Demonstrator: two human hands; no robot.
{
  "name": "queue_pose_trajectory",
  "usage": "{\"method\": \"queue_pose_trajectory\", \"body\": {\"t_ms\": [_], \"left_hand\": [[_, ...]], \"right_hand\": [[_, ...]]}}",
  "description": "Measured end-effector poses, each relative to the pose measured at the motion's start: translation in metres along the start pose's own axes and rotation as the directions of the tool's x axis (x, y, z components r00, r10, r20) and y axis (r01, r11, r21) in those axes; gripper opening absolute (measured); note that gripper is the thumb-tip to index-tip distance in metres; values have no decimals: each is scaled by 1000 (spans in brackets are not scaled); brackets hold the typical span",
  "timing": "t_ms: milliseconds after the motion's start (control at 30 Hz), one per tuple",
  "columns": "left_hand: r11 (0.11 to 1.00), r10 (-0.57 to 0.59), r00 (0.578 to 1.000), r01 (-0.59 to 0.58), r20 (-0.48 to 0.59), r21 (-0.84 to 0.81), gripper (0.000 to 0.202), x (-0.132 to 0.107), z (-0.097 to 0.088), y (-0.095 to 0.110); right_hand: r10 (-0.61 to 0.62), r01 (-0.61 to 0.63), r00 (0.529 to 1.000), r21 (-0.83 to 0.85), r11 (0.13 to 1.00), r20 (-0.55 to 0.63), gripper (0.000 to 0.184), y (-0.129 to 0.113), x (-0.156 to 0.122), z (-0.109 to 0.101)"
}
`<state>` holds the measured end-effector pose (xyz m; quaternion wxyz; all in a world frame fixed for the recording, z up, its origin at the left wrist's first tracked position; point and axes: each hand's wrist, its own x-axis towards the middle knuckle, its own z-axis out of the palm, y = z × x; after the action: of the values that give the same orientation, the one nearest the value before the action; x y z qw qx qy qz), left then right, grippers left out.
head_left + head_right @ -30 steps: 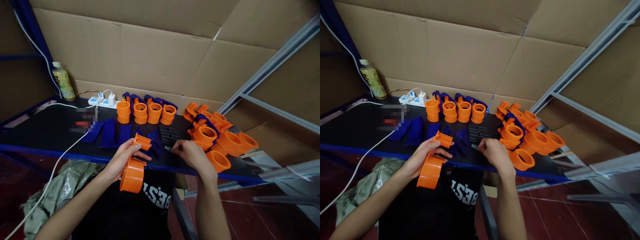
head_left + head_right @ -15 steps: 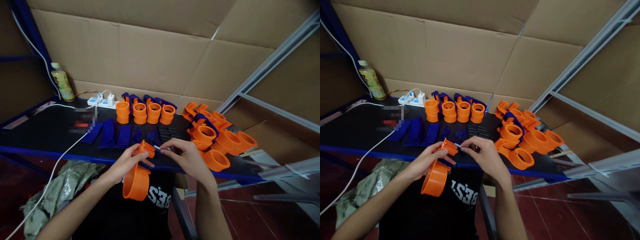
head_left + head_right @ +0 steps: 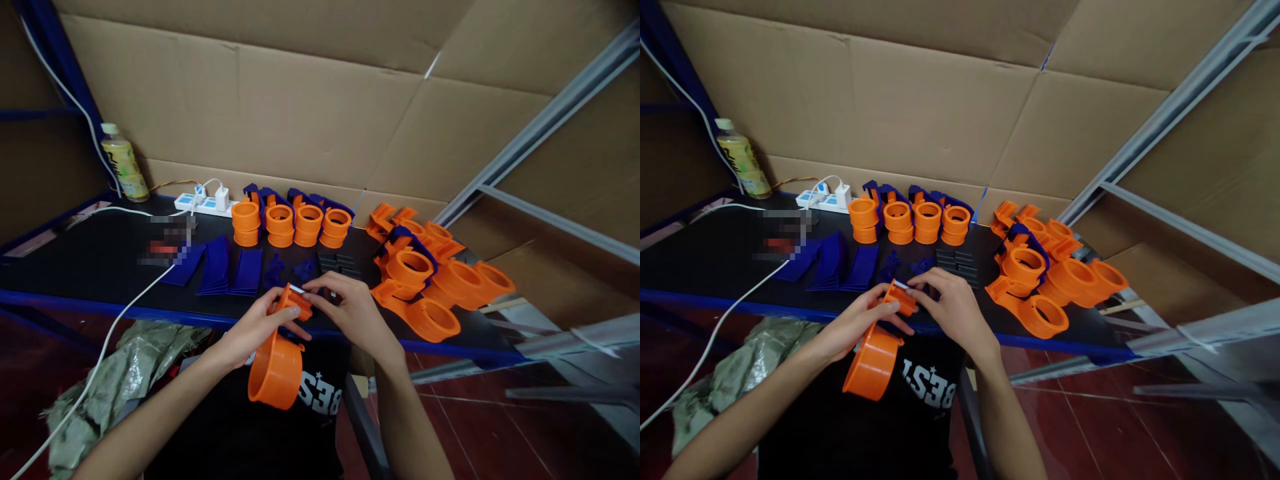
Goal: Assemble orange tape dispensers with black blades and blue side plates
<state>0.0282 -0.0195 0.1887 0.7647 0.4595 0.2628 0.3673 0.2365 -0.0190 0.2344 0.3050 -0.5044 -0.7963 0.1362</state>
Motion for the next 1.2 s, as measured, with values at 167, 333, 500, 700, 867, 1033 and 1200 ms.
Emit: {"method": "queue_pose_trajectory", "body": {"t_ms": [167, 333, 500, 700, 867, 1033, 1200], "left_hand": [[998, 3, 1000, -4, -28, -59, 33, -1, -2, 7], [997, 0, 998, -5, -58, -82, 30, -2, -2, 11], [995, -8, 999, 4, -44, -99, 31, -1, -2, 11], [994, -13, 999, 9, -37, -106, 32, -1, -4, 11], [995, -7, 999, 3, -40, -103, 30, -2, -3, 13], [995, -9, 999, 5, -34, -103, 30, -3, -3, 12], [994, -8, 1000, 4, -30, -106, 31, -2, -4, 12]], "right_hand": [[96, -132, 979, -199, 971, -180, 27, 36, 2, -14], [232, -241, 970, -447, 862, -75, 14, 73, -1, -20], [198, -180, 980, -521, 835, -21, 14, 78, 1, -11], [203, -183, 979, -576, 796, -31, 18, 78, 4, -8], [217, -192, 976, -591, 784, -29, 20, 82, 7, -7], [202, -185, 979, -586, 789, -37, 19, 82, 4, -6], [149, -168, 986, -558, 813, -78, 18, 80, 12, -18]]}}
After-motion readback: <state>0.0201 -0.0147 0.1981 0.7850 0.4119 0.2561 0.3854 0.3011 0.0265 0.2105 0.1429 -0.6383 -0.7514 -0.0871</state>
